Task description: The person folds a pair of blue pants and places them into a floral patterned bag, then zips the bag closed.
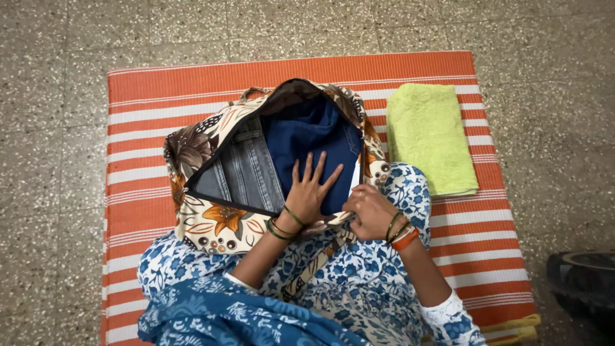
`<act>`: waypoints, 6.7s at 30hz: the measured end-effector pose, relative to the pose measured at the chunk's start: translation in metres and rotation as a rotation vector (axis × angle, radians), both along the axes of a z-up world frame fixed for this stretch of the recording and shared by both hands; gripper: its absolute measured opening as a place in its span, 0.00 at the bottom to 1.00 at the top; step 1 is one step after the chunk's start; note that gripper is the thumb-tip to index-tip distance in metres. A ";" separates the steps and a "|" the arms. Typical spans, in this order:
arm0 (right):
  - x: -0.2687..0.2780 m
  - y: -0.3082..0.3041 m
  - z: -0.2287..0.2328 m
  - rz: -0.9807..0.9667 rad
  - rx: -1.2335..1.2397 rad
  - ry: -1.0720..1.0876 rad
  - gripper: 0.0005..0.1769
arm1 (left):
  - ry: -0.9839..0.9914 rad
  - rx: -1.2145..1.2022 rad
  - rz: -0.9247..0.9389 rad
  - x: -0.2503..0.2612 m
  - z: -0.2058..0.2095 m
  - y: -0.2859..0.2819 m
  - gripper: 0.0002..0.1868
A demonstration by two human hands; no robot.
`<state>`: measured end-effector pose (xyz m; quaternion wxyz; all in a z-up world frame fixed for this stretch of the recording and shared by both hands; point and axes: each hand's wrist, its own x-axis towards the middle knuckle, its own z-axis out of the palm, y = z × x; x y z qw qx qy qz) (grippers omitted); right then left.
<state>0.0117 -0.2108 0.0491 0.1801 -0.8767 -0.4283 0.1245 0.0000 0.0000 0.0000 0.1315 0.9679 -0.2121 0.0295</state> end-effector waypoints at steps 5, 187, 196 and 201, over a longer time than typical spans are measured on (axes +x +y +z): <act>0.003 0.002 -0.004 -0.016 0.028 -0.017 0.16 | 0.040 -0.052 0.025 0.011 0.001 0.004 0.76; 0.126 0.155 -0.085 -0.427 -0.036 -0.114 0.55 | -0.063 -0.558 0.367 0.078 -0.024 0.180 0.44; 0.084 0.155 -0.078 -0.429 0.309 0.025 0.45 | 0.154 -0.278 0.635 0.042 0.013 0.163 0.36; 0.101 0.156 -0.082 -0.358 0.169 -0.022 0.47 | -0.142 -0.133 0.639 0.047 -0.001 0.154 0.31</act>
